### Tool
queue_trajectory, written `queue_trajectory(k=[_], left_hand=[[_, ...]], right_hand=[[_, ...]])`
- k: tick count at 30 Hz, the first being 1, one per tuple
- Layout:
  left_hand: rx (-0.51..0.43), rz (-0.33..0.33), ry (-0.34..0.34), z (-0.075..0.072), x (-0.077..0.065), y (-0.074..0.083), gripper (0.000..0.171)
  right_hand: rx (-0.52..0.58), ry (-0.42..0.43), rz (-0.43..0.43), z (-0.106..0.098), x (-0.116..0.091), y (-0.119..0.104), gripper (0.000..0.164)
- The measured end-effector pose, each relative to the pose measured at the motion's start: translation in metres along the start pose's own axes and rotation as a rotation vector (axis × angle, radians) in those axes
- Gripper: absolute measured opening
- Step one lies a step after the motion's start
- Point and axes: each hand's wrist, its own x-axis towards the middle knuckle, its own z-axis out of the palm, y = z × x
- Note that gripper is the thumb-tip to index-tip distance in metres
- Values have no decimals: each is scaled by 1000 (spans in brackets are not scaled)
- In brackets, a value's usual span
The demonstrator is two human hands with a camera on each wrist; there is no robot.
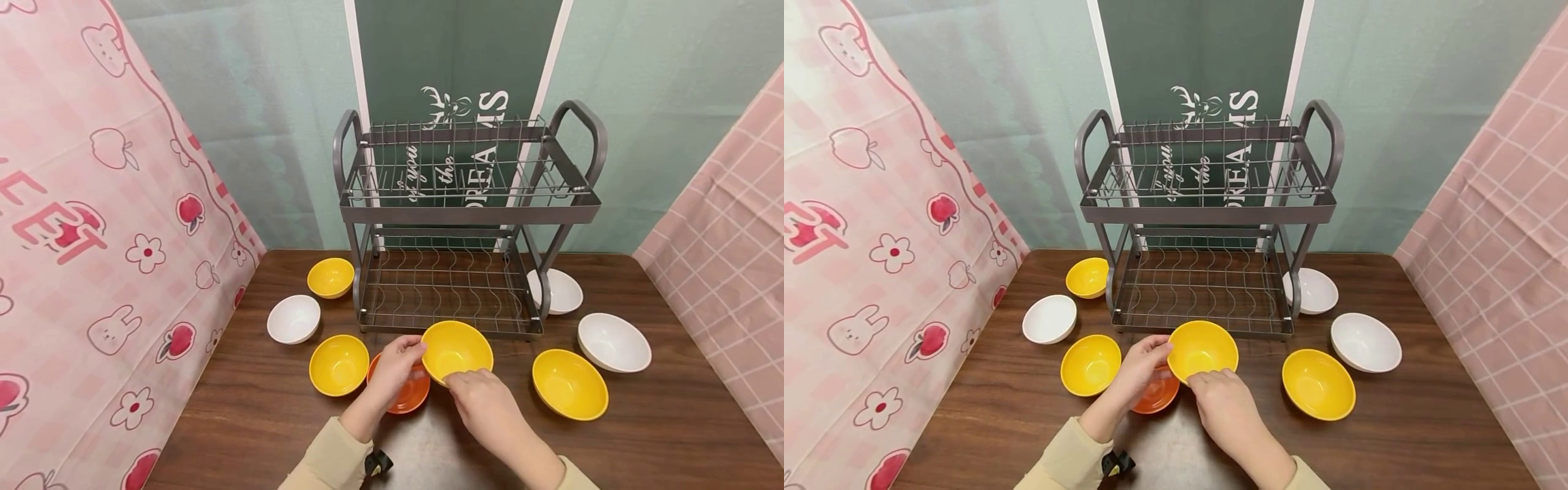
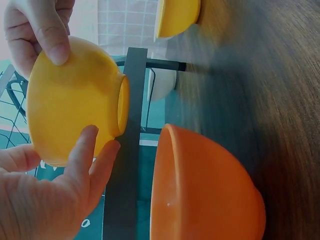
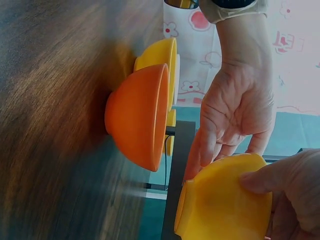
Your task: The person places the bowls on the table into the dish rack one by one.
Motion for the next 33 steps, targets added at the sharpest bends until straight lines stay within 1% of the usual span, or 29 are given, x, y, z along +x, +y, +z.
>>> queue_trajectory(k=[4,11,17,20,26,28,30,31,33], left_hand=[[-17,2,-16,-1,0,-1,40],[-22,-10,-11,-2,-1,-1,38],[-57,-36,5,-4,1,-3,36],[-78,-36,12,-5,1,-3,35],[-122,-38,20,-6,3,-4,36],[-147,-39,13,-7,4,-4,36],[-172,-33,7,-7,4,-5,36],[-186,-28,1,-7,3,-5,36],[-212,-7,-16,-7,2,-5,35]], right_hand=[[5,38,-26,2,0,1,23],[21,30,-25,4,0,3,19],[68,55,-39,3,2,6,14],[93,85,-51,1,4,8,15],[145,179,-46,-4,7,11,28],[164,205,-40,-5,8,12,26],[185,234,-22,-5,8,12,20],[195,246,-7,-5,8,12,20],[212,264,36,-5,8,11,32]])
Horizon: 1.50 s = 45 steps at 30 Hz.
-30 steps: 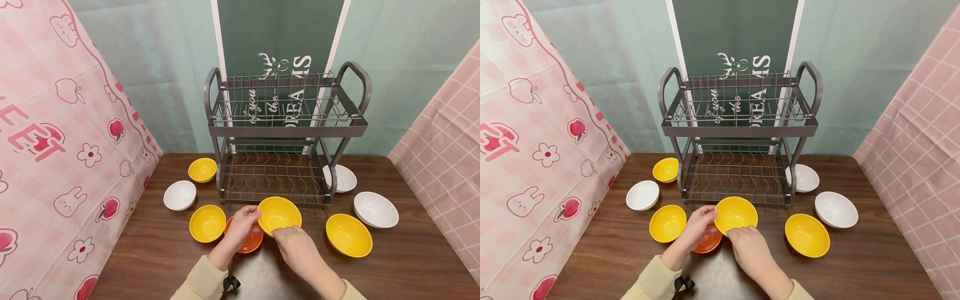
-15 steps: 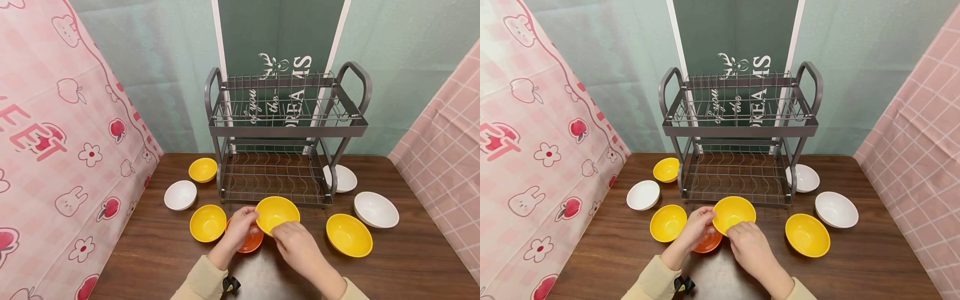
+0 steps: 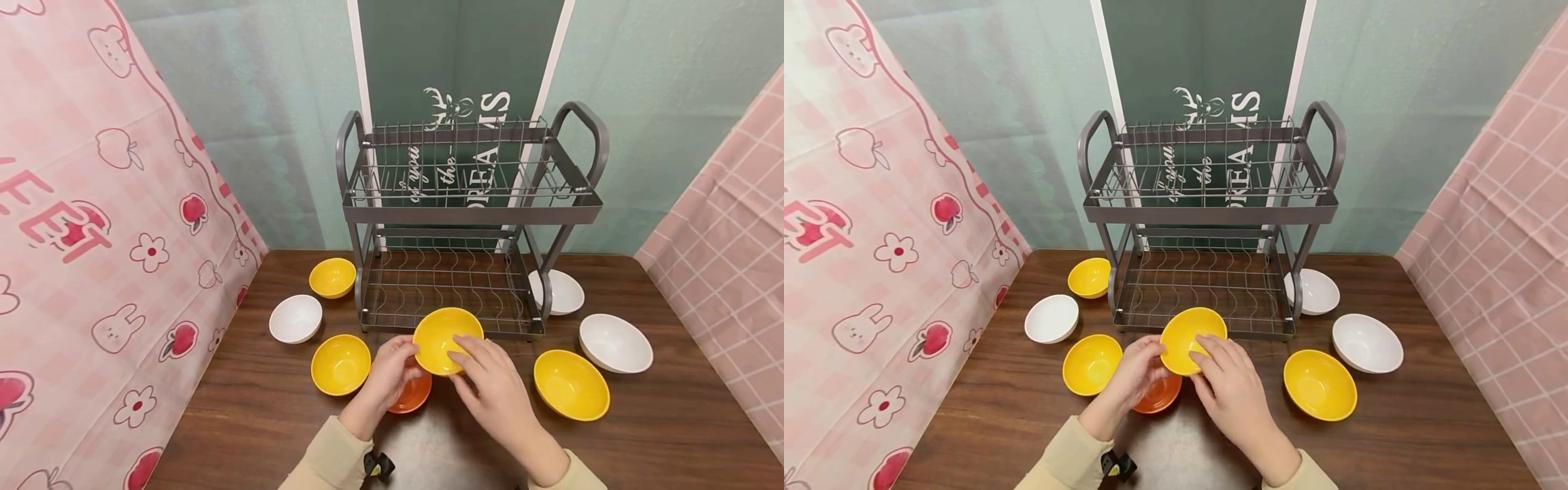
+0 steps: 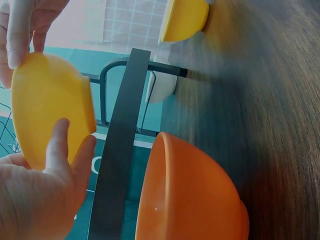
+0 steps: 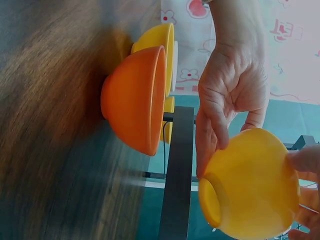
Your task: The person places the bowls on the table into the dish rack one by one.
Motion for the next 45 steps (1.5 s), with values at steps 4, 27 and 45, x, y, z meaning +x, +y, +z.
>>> queue_trajectory(k=[4,27,45], left_hand=[[-52,49,-59,-1,-3,1,31],[-279,-24,-82,17,-7,-2,29],[-179,-29,-128,23,-8,-7,38]], right_hand=[[26,41,102,0,-2,-1,52],[267,123,335,6,-7,-12,75],[189,68,298,13,-10,-8,85]])
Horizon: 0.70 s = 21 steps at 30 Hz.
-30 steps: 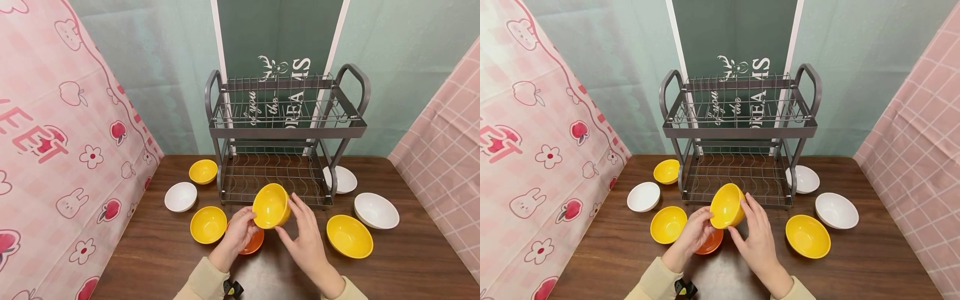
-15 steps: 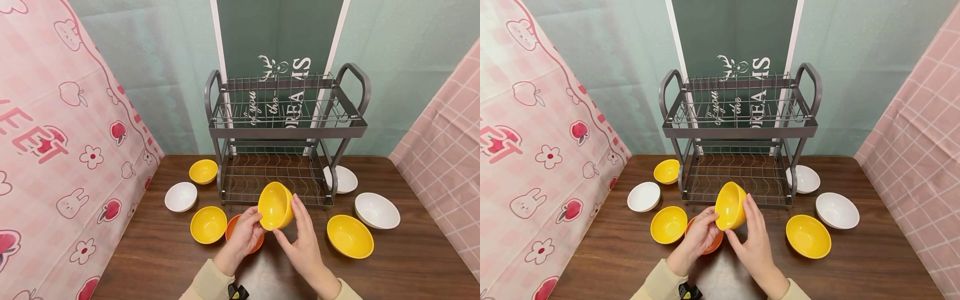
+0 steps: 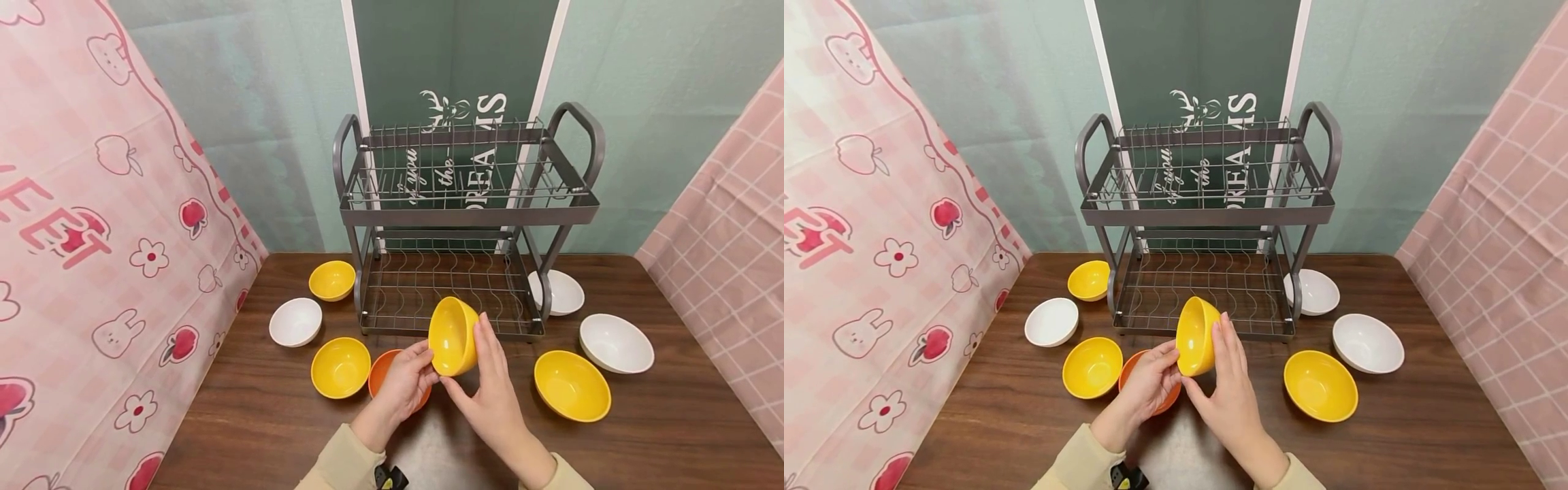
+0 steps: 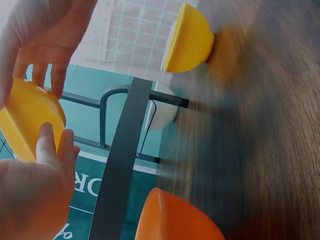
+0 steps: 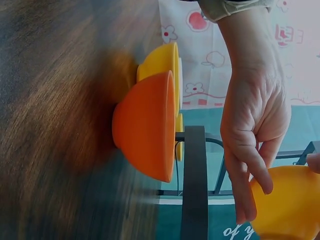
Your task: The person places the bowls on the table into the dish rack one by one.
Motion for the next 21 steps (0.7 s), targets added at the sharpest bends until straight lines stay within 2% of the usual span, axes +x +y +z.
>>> queue_trajectory(k=[6,13,19,21], left_hand=[[37,-10,8,0,1,2,37],[61,-33,-13,-1,0,3,37],[79,-48,-38,-2,-1,5,38],[87,-49,-43,-2,-2,7,38]], right_hand=[[-40,0,-33,1,2,1,86],[-37,-3,-30,3,5,3,88],[-89,16,-57,6,9,1,113],[-105,26,-62,6,10,0,115]])
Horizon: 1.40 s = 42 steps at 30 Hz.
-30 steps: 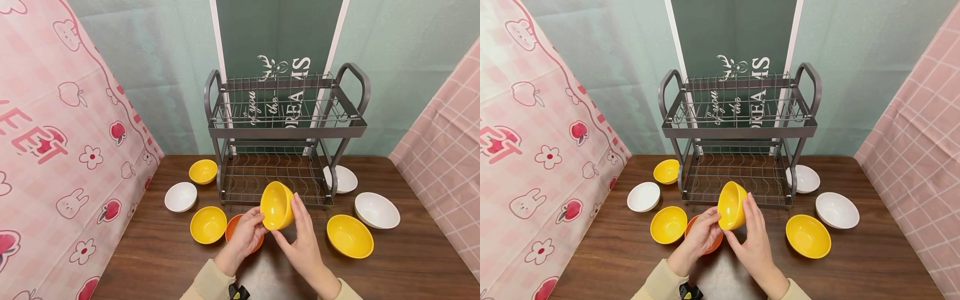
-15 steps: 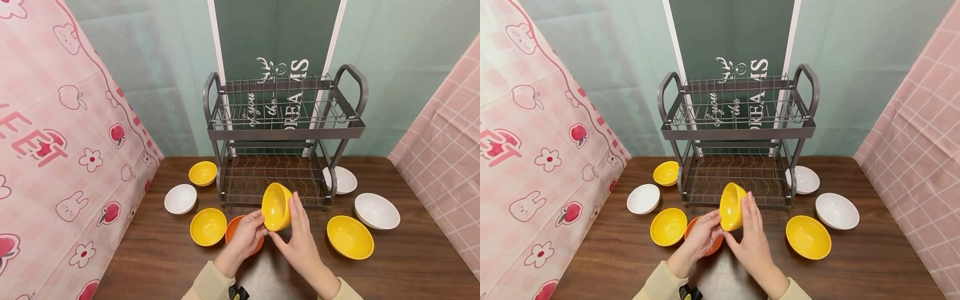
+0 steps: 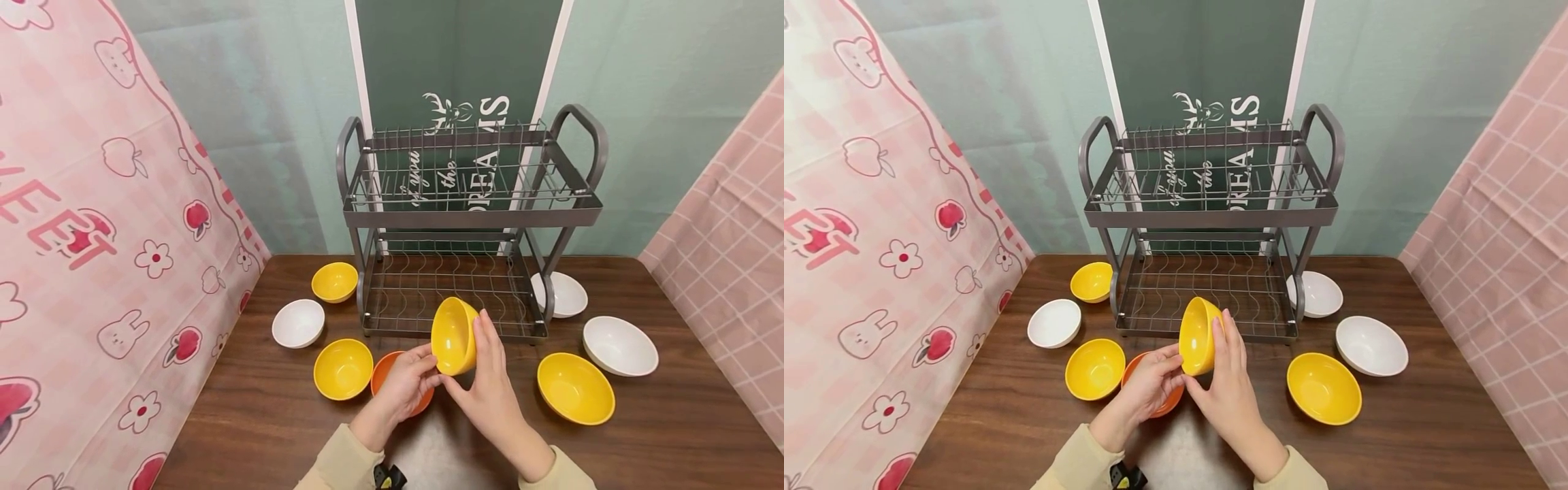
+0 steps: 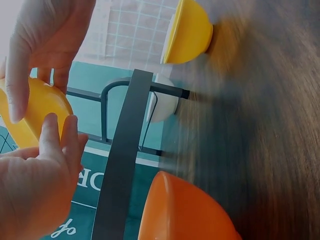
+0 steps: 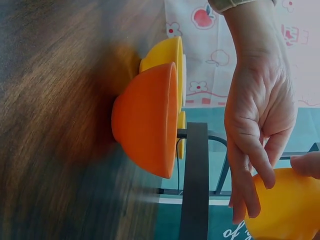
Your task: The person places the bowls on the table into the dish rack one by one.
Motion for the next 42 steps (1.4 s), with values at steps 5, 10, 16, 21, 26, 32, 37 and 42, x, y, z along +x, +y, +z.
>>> queue_trajectory(k=[5,10,16,21,26,32,37,42], left_hand=[[24,-6,-2,-2,0,4,38],[18,-7,-18,-4,1,6,39],[0,-5,-37,-9,3,8,39],[-20,-10,-31,-12,3,13,40],[-19,5,-17,-14,5,17,41],[73,97,96,-21,9,18,45],[247,299,297,-28,14,23,37],[370,463,498,-38,19,32,25]], right_hand=[[-14,-26,54,2,3,0,115],[-23,-64,85,2,6,0,112],[-17,-63,76,4,11,3,108],[-4,-58,70,6,16,2,106],[8,-40,49,9,21,2,109],[23,-25,28,12,29,4,108],[24,-23,38,13,41,7,107],[26,-18,56,15,52,11,107]])
